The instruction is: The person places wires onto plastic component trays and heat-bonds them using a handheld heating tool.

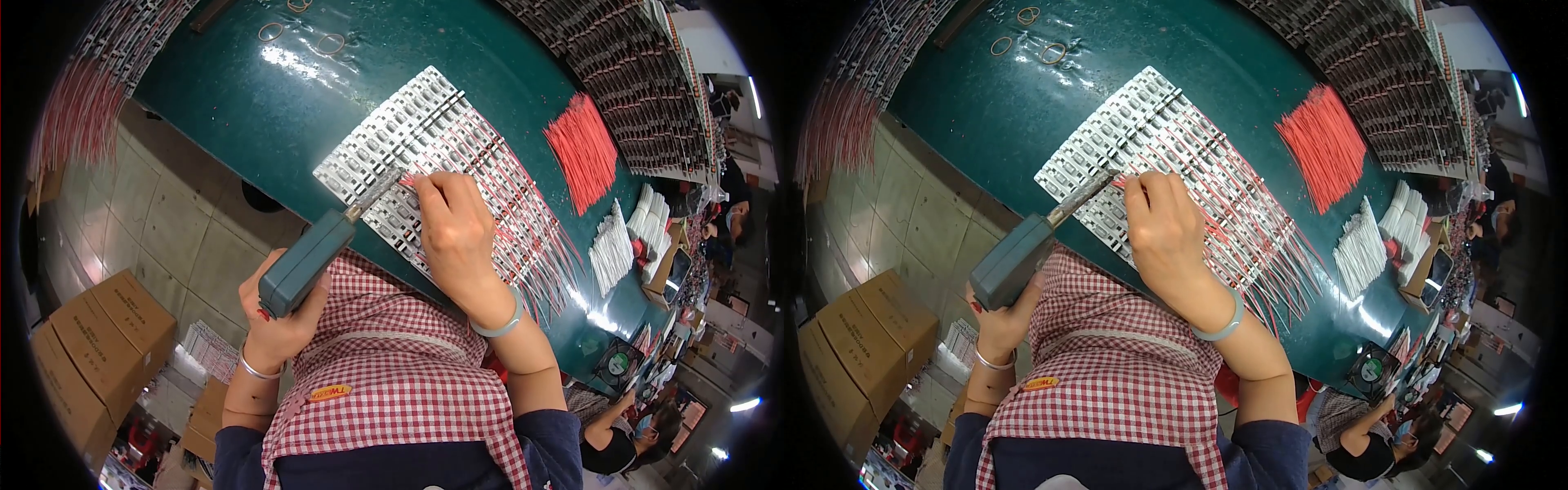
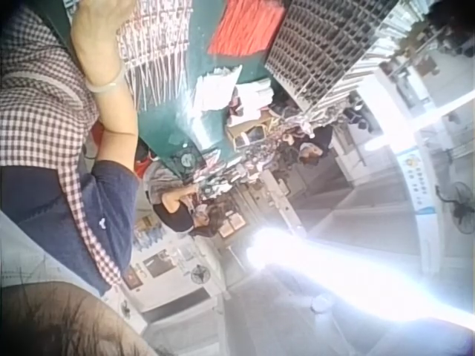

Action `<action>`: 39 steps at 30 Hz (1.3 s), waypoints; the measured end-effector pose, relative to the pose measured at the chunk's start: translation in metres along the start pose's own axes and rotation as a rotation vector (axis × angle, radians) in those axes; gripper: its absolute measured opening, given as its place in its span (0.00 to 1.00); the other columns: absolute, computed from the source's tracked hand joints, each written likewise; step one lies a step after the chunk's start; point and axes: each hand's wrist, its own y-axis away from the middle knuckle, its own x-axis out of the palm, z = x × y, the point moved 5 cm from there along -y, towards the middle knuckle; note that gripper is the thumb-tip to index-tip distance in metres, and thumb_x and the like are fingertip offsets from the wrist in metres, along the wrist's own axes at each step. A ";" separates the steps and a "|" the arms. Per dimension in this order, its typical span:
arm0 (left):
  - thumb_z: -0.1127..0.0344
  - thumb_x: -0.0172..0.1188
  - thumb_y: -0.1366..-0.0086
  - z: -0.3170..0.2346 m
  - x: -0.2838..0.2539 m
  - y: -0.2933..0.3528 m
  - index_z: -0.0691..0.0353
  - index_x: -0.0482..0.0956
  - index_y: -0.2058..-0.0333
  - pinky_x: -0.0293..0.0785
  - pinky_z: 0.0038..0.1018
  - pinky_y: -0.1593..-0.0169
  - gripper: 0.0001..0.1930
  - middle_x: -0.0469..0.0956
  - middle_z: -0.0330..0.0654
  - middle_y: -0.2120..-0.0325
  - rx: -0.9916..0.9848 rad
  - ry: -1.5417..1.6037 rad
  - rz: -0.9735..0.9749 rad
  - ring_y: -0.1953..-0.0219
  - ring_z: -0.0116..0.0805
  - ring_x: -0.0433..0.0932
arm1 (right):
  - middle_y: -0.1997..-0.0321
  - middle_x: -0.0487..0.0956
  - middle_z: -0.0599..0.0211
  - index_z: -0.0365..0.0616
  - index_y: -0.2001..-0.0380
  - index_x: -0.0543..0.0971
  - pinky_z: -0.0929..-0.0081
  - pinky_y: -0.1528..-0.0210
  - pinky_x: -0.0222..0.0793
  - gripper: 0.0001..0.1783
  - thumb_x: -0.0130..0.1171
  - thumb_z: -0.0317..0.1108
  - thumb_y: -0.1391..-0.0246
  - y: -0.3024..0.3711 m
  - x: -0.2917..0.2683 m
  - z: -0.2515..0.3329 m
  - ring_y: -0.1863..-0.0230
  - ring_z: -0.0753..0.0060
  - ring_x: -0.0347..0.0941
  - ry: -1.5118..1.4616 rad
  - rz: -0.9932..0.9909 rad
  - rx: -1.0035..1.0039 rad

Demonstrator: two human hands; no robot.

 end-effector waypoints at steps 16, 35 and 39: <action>0.74 0.71 0.46 0.010 -0.008 0.017 0.69 0.83 0.62 0.77 0.26 0.67 0.12 0.83 0.45 0.70 0.088 -0.059 -0.110 0.73 0.36 0.82 | 0.66 0.73 0.59 0.32 0.63 0.79 0.69 0.70 0.71 0.15 0.60 0.20 0.59 -0.002 0.000 0.001 0.64 0.61 0.72 0.010 0.007 0.006; 0.78 0.68 0.46 0.008 -0.004 0.014 0.71 0.81 0.65 0.74 0.24 0.67 0.09 0.81 0.45 0.70 -0.001 0.009 -0.035 0.72 0.32 0.79 | 0.66 0.73 0.61 0.34 0.60 0.80 0.69 0.67 0.70 0.15 0.61 0.20 0.55 0.006 0.000 0.009 0.64 0.62 0.70 -0.025 0.011 0.010; 0.78 0.68 0.46 0.004 -0.004 0.012 0.71 0.81 0.65 0.74 0.23 0.67 0.09 0.80 0.44 0.70 0.021 -0.015 -0.029 0.72 0.31 0.79 | 0.67 0.73 0.61 0.33 0.61 0.80 0.68 0.67 0.70 0.14 0.61 0.20 0.54 0.005 0.000 0.009 0.64 0.61 0.69 -0.025 0.012 0.003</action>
